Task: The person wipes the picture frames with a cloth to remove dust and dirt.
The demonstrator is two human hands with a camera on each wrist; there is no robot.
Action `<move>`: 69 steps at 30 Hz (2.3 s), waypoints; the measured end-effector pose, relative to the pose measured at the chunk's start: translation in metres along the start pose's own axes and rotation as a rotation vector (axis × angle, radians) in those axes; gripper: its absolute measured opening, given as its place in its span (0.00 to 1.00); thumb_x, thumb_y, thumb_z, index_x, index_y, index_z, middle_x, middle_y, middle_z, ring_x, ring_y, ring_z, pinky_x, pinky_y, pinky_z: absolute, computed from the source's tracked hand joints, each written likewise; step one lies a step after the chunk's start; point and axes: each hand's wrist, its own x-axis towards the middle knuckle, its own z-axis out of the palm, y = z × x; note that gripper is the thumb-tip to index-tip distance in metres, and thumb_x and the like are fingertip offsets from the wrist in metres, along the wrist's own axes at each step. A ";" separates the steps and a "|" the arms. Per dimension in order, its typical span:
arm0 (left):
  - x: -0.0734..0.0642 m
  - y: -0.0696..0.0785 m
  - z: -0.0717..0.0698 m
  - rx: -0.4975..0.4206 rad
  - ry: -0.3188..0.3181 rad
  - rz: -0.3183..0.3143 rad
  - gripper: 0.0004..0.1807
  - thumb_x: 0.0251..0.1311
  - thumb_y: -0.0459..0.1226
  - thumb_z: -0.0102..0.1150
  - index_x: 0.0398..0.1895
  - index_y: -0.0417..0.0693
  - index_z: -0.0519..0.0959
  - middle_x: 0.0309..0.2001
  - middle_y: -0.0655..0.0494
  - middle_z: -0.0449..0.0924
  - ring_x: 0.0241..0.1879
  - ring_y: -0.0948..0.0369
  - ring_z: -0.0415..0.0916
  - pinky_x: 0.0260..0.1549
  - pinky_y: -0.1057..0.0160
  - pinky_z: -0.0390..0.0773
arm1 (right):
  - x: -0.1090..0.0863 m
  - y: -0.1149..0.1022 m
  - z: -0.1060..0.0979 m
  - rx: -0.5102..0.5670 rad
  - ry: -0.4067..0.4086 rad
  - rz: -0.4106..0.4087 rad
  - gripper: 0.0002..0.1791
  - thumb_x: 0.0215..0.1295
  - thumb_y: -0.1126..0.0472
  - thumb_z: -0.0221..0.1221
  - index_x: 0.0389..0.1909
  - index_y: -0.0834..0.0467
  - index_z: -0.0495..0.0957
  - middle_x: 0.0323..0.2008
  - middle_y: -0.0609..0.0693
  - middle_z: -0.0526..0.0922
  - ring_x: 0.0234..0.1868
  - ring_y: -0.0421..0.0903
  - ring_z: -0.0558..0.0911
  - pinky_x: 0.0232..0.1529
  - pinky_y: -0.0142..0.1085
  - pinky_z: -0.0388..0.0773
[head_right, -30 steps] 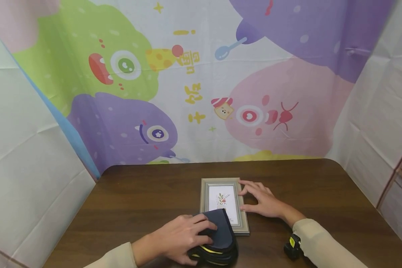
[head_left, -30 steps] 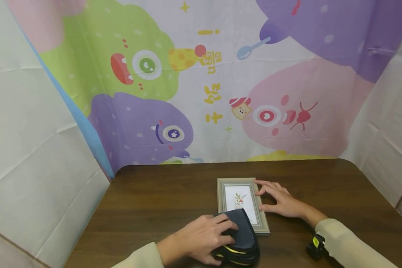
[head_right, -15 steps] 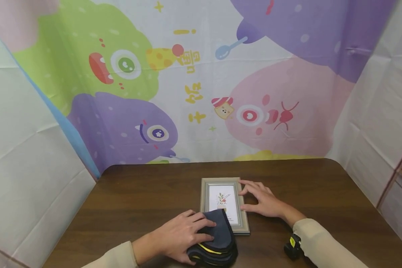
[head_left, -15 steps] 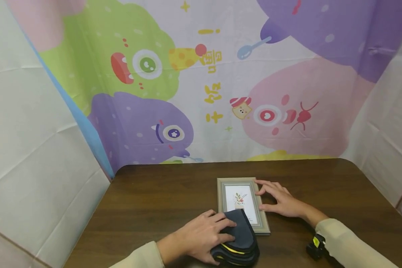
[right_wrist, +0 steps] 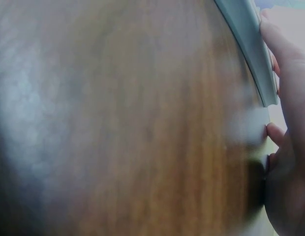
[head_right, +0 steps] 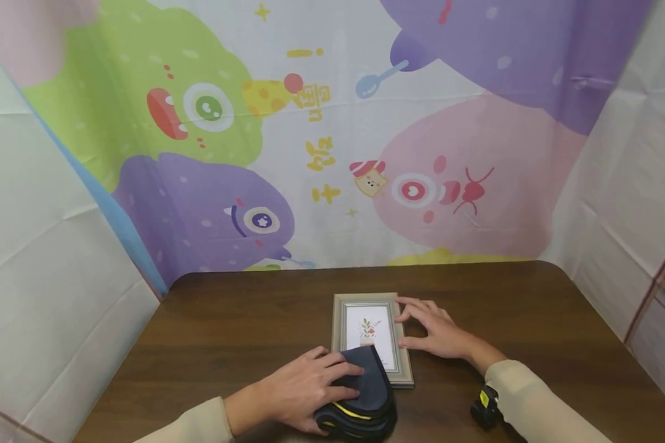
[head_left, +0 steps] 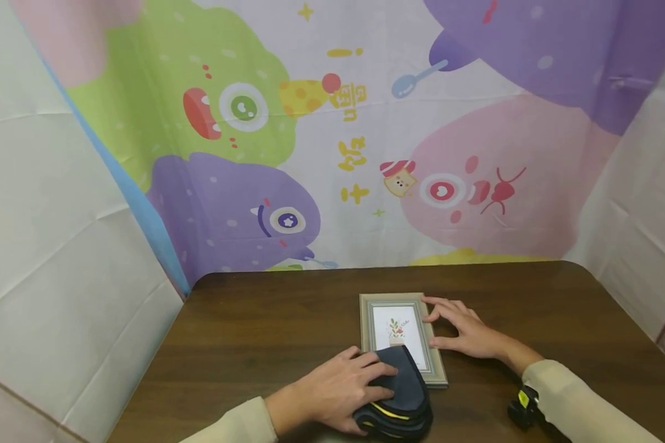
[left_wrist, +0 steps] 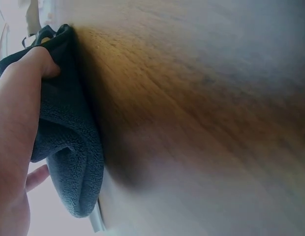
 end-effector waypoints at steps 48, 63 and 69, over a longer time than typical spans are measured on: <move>0.044 0.010 -0.005 -0.055 -0.136 -0.020 0.38 0.65 0.71 0.72 0.75 0.73 0.82 0.77 0.65 0.77 0.70 0.63 0.78 0.61 0.63 0.86 | 0.001 0.001 0.000 -0.002 -0.011 0.019 0.15 0.74 0.49 0.73 0.56 0.37 0.82 0.86 0.61 0.69 0.78 0.73 0.69 0.67 0.83 0.59; 0.017 0.003 -0.004 -0.043 -0.055 -0.019 0.34 0.60 0.69 0.76 0.68 0.73 0.87 0.70 0.65 0.82 0.63 0.65 0.81 0.56 0.66 0.84 | -0.002 0.001 0.001 0.000 -0.003 -0.003 0.16 0.72 0.50 0.75 0.56 0.36 0.82 0.86 0.60 0.69 0.77 0.73 0.69 0.66 0.84 0.59; 0.007 0.002 -0.003 -0.042 -0.039 -0.028 0.34 0.59 0.69 0.77 0.66 0.72 0.88 0.68 0.66 0.83 0.61 0.65 0.81 0.49 0.69 0.80 | -0.002 -0.001 0.001 0.006 -0.002 -0.005 0.16 0.73 0.49 0.75 0.56 0.36 0.82 0.86 0.60 0.69 0.76 0.72 0.69 0.66 0.84 0.58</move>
